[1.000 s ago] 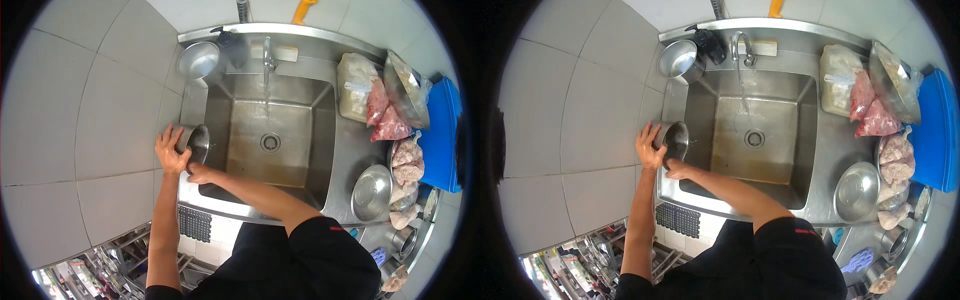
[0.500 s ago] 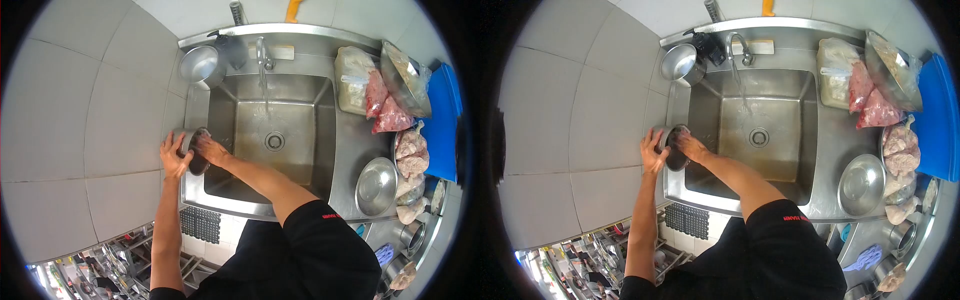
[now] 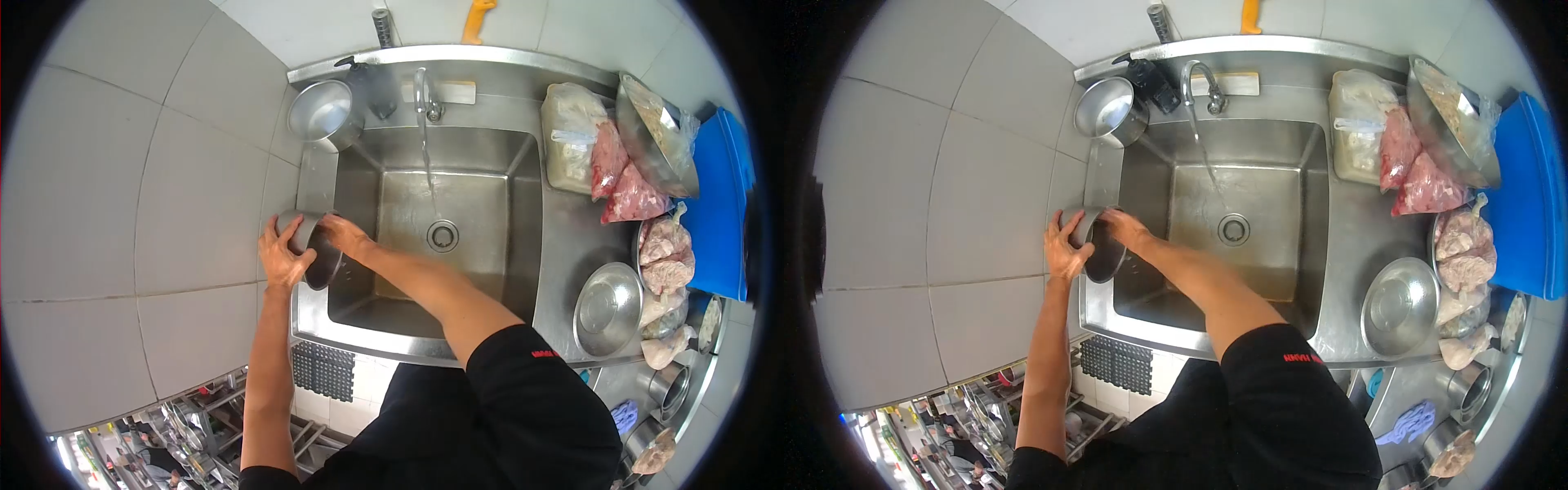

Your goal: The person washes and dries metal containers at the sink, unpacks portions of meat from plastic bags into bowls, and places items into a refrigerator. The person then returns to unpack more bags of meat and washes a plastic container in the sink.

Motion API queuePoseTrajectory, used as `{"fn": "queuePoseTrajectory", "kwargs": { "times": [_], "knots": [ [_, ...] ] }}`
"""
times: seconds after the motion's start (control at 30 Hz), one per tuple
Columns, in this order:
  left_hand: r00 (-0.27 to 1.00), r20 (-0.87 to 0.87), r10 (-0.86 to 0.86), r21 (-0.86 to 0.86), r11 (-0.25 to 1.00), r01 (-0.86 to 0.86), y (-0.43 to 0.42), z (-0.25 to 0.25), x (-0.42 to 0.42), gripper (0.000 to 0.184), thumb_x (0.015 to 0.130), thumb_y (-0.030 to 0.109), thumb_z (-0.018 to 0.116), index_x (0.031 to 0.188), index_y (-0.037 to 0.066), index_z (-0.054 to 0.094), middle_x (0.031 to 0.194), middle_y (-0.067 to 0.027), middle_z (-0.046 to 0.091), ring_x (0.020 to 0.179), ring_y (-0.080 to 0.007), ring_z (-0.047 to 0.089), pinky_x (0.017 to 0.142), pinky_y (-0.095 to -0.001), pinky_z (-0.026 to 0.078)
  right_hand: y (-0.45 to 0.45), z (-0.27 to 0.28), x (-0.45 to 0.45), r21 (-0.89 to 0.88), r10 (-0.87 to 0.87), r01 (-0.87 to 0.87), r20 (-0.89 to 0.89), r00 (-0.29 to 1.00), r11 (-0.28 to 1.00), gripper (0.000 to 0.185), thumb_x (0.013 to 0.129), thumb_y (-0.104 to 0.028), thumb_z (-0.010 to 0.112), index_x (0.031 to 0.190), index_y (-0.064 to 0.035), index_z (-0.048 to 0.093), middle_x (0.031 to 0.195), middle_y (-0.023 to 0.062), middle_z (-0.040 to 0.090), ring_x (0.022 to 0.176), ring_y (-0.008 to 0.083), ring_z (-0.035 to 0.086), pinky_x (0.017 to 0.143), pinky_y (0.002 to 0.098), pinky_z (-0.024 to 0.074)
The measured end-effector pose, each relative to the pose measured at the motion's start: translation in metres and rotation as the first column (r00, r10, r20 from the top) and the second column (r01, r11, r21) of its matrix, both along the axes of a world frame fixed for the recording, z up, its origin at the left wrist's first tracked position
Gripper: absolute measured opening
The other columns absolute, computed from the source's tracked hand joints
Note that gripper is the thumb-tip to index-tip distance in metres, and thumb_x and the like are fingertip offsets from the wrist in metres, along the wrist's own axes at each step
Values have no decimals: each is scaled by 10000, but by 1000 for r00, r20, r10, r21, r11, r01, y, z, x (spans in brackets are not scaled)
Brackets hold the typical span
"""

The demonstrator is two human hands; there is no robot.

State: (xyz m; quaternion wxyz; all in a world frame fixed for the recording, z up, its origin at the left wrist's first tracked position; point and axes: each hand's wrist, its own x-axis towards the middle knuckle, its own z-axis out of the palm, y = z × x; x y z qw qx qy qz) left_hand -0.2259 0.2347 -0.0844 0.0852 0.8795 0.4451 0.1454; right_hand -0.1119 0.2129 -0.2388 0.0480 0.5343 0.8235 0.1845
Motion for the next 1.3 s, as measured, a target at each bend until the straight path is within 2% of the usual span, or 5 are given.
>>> {"fn": "queuePoseTrajectory", "kwargs": {
  "times": [0.17,0.4,0.47,0.63,1.3],
  "knots": [
    [976,195,-96,69,994,84,5,-22,-17,593,500,194,632,1092,180,643,1299,-240,402,1129,-403,431,968,-448,360,-60,36,-77,-460,-466,-208,-884,19,863,527,688,-75,558,1211,-35,511,1274,198,457,1225,309,409,1044,402,296],
    [684,728,42,-308,911,273,-6,-44,29,625,565,97,528,1171,-54,556,1311,-211,442,1270,-299,361,1061,-384,250,-73,88,21,-417,-436,-138,-887,-152,898,331,727,-85,517,1029,-15,633,1134,194,571,1117,306,499,899,394,424],
    [552,825,124,-406,810,424,3,-81,47,634,575,94,516,1196,-33,548,1293,-187,470,1267,-286,368,1068,-381,235,-79,54,74,-314,-472,362,-701,535,878,204,686,-75,569,850,-26,679,1005,209,611,1031,338,549,845,411,453],
    [488,722,490,-690,466,553,-33,-95,146,604,603,84,494,1192,-33,555,1243,-131,504,1151,-228,461,994,-323,324,-40,47,143,-332,-310,704,-936,-165,628,202,628,-54,629,821,-7,670,857,227,627,845,388,601,774,439,470],
    [440,-335,833,-844,-473,253,-18,-161,195,449,833,231,367,1216,-2,401,1193,-178,471,1082,-416,492,959,-548,372,13,156,200,-56,-221,437,-916,335,898,308,770,-144,613,1058,-36,592,1030,159,626,975,310,600,846,403,465]
  ]
}}
